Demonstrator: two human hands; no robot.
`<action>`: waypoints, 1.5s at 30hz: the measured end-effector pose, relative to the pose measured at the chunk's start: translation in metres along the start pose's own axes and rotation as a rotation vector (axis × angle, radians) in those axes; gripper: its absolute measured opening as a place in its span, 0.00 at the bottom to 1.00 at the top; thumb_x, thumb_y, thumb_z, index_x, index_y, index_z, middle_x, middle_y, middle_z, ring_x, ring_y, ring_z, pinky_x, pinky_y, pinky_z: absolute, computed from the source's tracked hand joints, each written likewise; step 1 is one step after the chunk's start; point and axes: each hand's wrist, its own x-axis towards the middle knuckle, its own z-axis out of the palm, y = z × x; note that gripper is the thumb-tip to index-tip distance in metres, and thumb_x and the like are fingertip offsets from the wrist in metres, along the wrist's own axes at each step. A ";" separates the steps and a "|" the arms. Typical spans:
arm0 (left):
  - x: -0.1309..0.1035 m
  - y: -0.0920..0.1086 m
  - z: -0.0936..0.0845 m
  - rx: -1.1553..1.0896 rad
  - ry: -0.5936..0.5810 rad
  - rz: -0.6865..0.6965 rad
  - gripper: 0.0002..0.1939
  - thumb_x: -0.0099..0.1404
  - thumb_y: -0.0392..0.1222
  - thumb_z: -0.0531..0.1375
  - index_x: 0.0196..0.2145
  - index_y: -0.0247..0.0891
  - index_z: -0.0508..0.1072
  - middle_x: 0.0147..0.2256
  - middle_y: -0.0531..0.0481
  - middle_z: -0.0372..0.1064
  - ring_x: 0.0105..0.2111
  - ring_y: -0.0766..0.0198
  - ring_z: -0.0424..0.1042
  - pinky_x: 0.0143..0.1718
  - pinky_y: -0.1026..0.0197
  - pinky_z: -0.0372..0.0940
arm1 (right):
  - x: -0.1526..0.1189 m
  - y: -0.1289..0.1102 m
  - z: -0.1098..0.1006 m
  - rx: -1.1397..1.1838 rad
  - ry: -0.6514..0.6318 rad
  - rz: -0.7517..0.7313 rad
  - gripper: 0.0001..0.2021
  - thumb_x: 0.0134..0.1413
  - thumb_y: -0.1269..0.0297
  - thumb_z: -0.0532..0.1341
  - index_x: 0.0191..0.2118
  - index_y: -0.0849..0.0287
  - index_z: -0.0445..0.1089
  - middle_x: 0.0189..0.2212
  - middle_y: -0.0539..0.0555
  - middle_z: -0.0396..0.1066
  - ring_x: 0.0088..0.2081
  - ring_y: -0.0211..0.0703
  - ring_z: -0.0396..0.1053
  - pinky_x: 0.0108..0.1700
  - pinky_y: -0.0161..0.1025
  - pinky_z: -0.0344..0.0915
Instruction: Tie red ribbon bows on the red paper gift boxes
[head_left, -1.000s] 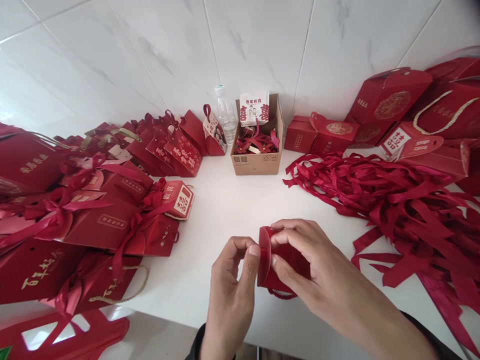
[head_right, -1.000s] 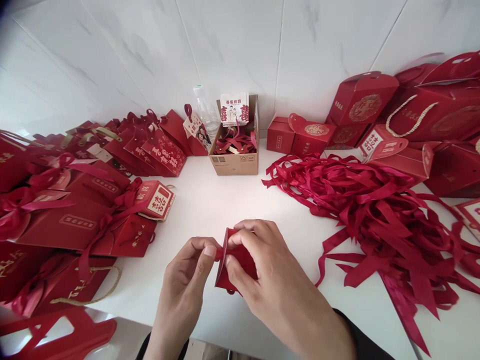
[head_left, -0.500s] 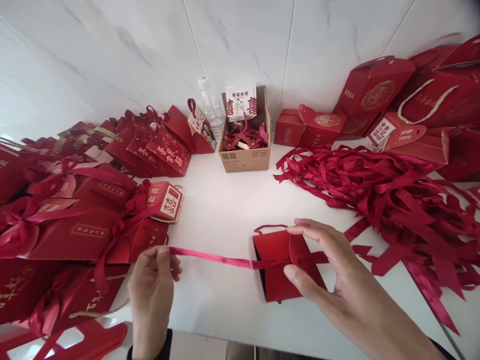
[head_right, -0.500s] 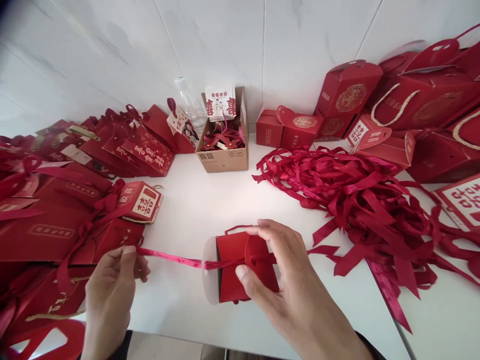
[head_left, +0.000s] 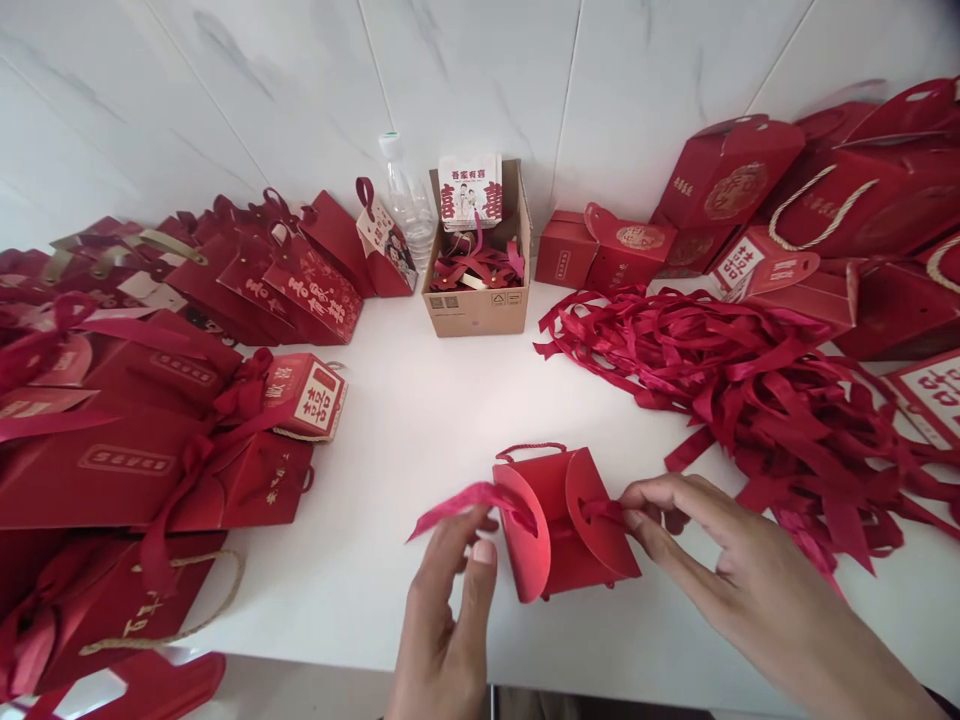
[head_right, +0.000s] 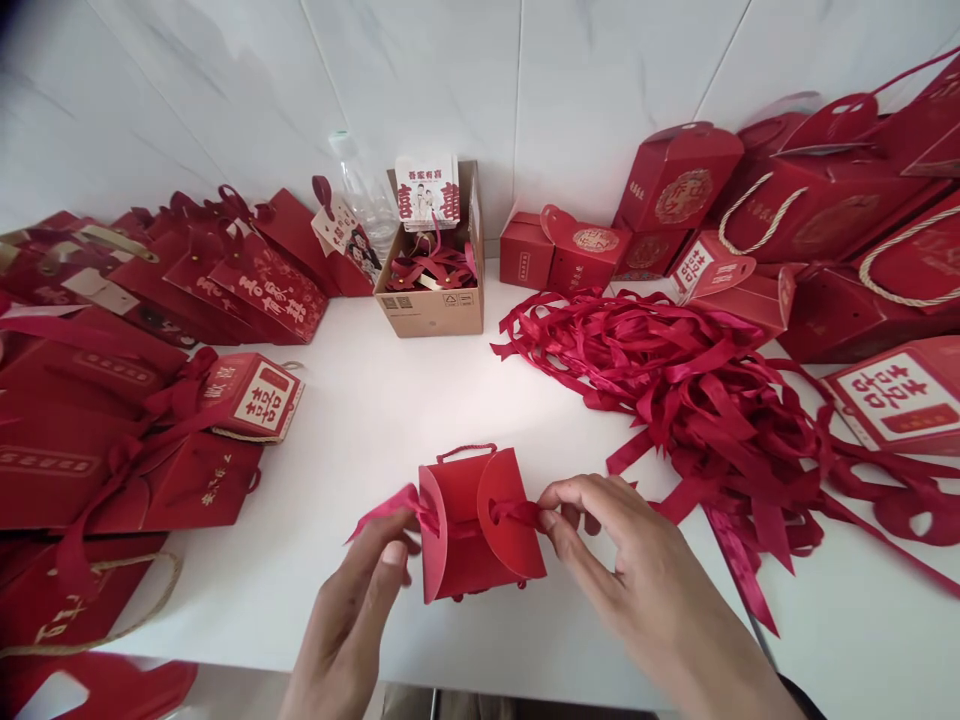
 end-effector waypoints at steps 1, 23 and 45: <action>0.003 0.001 0.002 -0.050 -0.004 -0.012 0.26 0.65 0.68 0.64 0.50 0.49 0.84 0.51 0.42 0.79 0.49 0.47 0.74 0.48 0.53 0.67 | 0.001 0.000 0.001 0.017 -0.008 0.017 0.16 0.69 0.43 0.58 0.40 0.46 0.75 0.32 0.51 0.78 0.30 0.45 0.75 0.23 0.35 0.67; 0.020 0.018 0.014 -0.544 0.078 0.052 0.16 0.64 0.55 0.72 0.36 0.42 0.76 0.34 0.52 0.76 0.32 0.64 0.70 0.34 0.64 0.64 | 0.005 -0.013 0.007 0.950 0.223 0.104 0.24 0.54 0.56 0.76 0.57 0.36 0.76 0.37 0.47 0.79 0.39 0.41 0.79 0.42 0.32 0.77; 0.011 0.034 0.016 -0.574 -0.175 -0.107 0.14 0.61 0.51 0.74 0.34 0.41 0.76 0.31 0.52 0.71 0.32 0.65 0.67 0.35 0.66 0.65 | -0.006 -0.018 0.012 0.731 0.198 0.109 0.11 0.55 0.50 0.73 0.32 0.47 0.75 0.31 0.48 0.71 0.32 0.40 0.70 0.34 0.33 0.73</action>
